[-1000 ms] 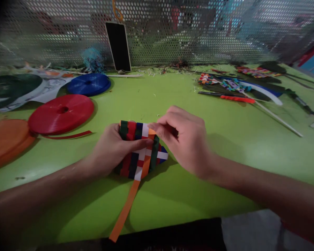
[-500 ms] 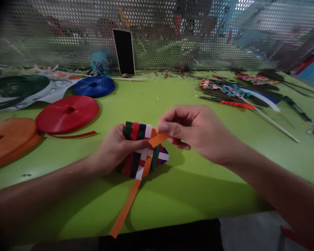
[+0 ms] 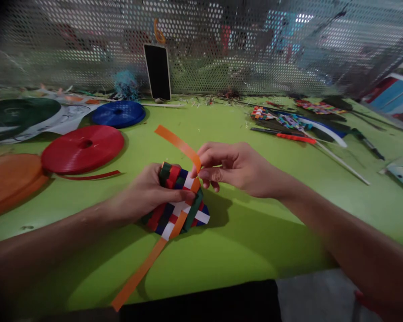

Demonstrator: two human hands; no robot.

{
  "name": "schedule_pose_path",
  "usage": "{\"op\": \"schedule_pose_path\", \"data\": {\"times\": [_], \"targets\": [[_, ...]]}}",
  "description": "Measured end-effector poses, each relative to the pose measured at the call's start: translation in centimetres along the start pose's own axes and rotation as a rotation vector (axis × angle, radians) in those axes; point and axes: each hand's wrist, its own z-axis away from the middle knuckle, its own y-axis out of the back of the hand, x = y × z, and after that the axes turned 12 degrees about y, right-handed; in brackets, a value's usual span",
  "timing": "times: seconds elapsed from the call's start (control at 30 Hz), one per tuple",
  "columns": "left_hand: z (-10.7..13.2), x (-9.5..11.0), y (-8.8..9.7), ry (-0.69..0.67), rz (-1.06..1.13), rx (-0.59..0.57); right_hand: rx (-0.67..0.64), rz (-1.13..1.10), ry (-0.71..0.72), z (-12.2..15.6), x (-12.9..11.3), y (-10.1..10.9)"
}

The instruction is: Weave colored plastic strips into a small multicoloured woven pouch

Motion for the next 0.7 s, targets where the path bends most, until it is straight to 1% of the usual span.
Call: {"op": "schedule_pose_path", "data": {"times": [0.1, 0.27, 0.33, 0.47, 0.53, 0.63, 0.7], "targets": [[0.1, 0.0, 0.0, -0.02, 0.002, -0.023, 0.048, 0.074, 0.048, -0.2, 0.2, -0.5], [-0.1, -0.2, 0.1, -0.047, -0.06, 0.011, 0.12, 0.165, 0.046, -0.2, -0.2, -1.3], [-0.2, -0.2, 0.2, -0.065, -0.098, 0.028, 0.145, 0.144, 0.019, 0.0, -0.2, -1.5], [-0.3, -0.3, 0.1, -0.053, -0.15, 0.066, 0.162, -0.045, -0.066, 0.4, -0.3, -1.9], [-0.2, -0.2, 0.0, -0.052, -0.153, 0.074, 0.186, -0.096, -0.127, 0.5, -0.5, -2.0], [-0.2, -0.2, -0.2, -0.053, -0.136, 0.075, 0.227, -0.056, -0.156, 0.7, -0.9, -1.9], [-0.1, -0.1, -0.2, -0.046, -0.143, 0.087, 0.204, 0.018, -0.132, 0.7, -1.2, -1.7]]}}
